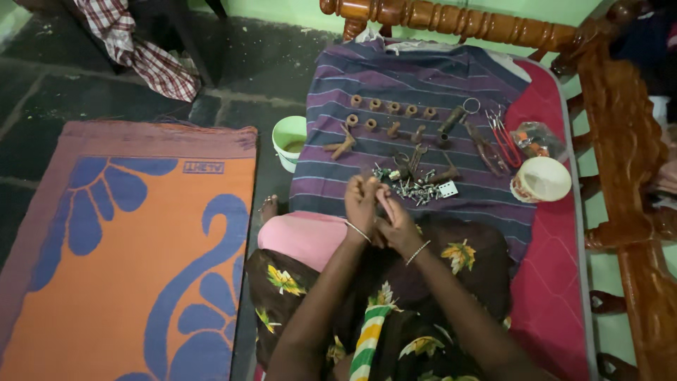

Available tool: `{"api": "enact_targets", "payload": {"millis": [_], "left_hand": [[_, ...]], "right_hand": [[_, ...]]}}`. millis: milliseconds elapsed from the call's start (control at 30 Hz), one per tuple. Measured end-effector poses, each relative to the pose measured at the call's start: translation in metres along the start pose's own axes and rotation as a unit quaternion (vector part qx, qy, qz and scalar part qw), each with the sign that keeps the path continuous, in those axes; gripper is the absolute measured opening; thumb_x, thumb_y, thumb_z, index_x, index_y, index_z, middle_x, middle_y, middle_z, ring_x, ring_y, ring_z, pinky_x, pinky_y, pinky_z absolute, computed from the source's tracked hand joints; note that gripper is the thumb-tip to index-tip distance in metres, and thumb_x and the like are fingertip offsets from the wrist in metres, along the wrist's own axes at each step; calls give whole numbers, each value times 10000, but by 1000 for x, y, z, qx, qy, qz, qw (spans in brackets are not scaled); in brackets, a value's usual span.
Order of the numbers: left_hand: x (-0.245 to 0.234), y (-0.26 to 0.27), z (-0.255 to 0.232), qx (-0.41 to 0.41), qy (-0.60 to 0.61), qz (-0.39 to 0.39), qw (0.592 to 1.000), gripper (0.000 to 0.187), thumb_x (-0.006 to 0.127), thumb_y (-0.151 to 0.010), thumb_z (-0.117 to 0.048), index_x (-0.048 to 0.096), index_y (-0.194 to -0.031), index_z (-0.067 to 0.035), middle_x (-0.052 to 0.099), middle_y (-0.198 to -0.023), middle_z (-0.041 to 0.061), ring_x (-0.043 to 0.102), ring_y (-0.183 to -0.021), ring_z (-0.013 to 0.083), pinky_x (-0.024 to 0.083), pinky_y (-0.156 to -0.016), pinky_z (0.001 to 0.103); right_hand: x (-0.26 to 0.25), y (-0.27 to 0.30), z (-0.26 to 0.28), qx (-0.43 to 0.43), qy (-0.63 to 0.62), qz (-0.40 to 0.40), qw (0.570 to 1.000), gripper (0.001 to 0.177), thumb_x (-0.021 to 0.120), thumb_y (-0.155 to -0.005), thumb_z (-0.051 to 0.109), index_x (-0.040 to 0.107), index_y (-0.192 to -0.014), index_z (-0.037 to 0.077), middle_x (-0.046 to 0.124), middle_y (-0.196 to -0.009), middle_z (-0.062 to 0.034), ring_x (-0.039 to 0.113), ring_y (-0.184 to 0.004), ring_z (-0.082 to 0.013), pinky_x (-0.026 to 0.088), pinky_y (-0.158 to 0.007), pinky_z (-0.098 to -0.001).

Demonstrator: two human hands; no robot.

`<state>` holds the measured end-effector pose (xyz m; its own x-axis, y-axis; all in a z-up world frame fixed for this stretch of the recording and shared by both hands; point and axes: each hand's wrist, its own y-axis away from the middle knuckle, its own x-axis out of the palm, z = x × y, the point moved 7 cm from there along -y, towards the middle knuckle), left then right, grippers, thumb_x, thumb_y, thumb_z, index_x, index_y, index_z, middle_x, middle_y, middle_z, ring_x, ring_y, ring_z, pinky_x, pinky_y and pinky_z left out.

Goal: The person sits on the floor and assembles small metal lock components using pliers and a wrench. They pick up individual parts, manipulate them with the tools, and place the assembled pieces back onto a striped cloth where other tools and parts are laid out.

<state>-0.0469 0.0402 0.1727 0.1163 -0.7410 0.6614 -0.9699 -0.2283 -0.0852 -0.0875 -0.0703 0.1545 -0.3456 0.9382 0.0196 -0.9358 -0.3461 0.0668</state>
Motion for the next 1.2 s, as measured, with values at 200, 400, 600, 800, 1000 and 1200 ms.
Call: {"api": "enact_targets", "payload": {"millis": [200,400,600,800,1000,1200], "left_hand": [[-24,-14,-15,-27,90,-14,995,254,476,-1159,-224,539,-1176,22,658,-802,140,663,-657,193,612,-680,339],[-14,-11,-19,-52,49,-49,996,314,380,-1091,-249,378,-1370,-105,688,-858,181,721,-695,235,611,-656,317],[-1,0,4,-143,-18,-32,989,353,341,-1083,-243,420,-1374,-59,710,-1101,150,728,-770,216,548,-546,319],[-11,8,44,-118,3,23,993,288,365,-1112,-248,462,-1283,-38,733,-1113,136,687,-772,207,599,-654,322],[-10,10,54,-177,168,79,966,287,425,-1112,-349,438,-1282,-117,663,-1240,147,692,-1034,301,593,-856,447],[-4,8,30,-210,364,177,890,470,360,-1130,-433,339,-1555,-234,524,-1513,151,570,-1336,371,482,-1118,523]], "right_hand": [[30,26,17,106,-25,62,992,370,591,-971,102,490,-1320,33,668,-748,-100,629,-505,-151,533,-458,-288],[22,26,25,96,-15,32,995,274,629,-954,119,535,-1193,22,667,-730,-95,644,-513,-155,533,-453,-283],[11,13,32,70,-15,-9,997,370,644,-917,84,526,-1262,24,649,-696,-76,619,-467,-147,521,-427,-271],[-2,5,51,-25,183,-123,975,481,642,-908,60,573,-1383,18,689,-909,-138,661,-707,-235,513,-620,-333],[26,13,62,-152,330,-124,923,632,492,-1006,286,369,-1563,14,521,-1464,-249,514,-1339,-369,400,-1132,-477],[75,30,65,-217,413,-43,884,922,374,-1046,585,117,-1603,-104,143,-1674,-342,132,-1580,-476,139,-1278,-523]]}}
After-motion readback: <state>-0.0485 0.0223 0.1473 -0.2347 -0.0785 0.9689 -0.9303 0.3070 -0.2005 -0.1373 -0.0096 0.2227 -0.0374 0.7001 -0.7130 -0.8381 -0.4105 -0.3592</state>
